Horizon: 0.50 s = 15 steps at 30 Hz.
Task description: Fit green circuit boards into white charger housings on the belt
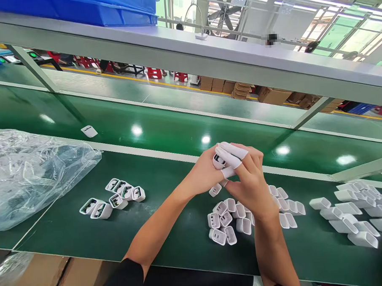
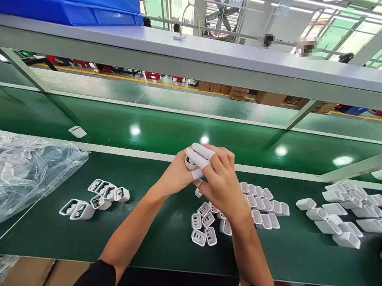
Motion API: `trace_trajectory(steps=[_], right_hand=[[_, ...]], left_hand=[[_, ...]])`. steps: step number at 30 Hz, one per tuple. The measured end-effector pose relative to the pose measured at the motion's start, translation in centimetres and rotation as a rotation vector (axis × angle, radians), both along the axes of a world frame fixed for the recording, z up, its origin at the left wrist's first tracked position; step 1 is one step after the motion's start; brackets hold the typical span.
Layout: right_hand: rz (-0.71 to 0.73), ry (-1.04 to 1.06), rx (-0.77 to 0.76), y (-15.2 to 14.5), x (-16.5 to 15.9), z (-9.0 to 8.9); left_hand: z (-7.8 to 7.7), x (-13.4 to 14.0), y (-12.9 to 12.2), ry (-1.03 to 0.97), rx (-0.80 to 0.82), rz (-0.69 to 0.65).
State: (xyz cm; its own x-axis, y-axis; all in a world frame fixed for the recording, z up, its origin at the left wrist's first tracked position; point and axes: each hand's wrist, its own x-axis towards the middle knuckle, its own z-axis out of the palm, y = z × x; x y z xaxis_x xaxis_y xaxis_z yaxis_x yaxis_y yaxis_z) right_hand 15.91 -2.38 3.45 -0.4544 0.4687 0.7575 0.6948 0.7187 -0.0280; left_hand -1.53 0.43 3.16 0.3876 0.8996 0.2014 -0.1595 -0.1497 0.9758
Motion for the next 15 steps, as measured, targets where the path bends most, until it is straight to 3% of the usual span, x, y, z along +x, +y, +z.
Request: trace_trajectory(steps=[3, 6, 10, 13, 15], right_hand=[[0.028, 0.071, 0.083, 0.5, 0.1, -0.3], [0.089, 0.267, 0.068, 0.9, 0.6, -0.6], [0.302, 0.754, -0.174, 1.7, 0.7, -1.3], [0.442, 1.014, -0.380, 2.3, 0.1, -1.6], [0.456, 1.110, -0.485, 2.6, -0.4, -1.7]], left_hand=[[0.2, -0.7, 0.0, 0.016, 0.041, -0.019], [0.1, -2.5, 0.7, 0.000, 0.136, -0.123], [-0.3, -4.4, 1.8, -0.048, 0.286, -0.250], [-0.4, -3.9, 1.8, -0.099, 0.305, -0.226], [-0.4, -3.0, 1.5, -0.144, 0.273, -0.167]])
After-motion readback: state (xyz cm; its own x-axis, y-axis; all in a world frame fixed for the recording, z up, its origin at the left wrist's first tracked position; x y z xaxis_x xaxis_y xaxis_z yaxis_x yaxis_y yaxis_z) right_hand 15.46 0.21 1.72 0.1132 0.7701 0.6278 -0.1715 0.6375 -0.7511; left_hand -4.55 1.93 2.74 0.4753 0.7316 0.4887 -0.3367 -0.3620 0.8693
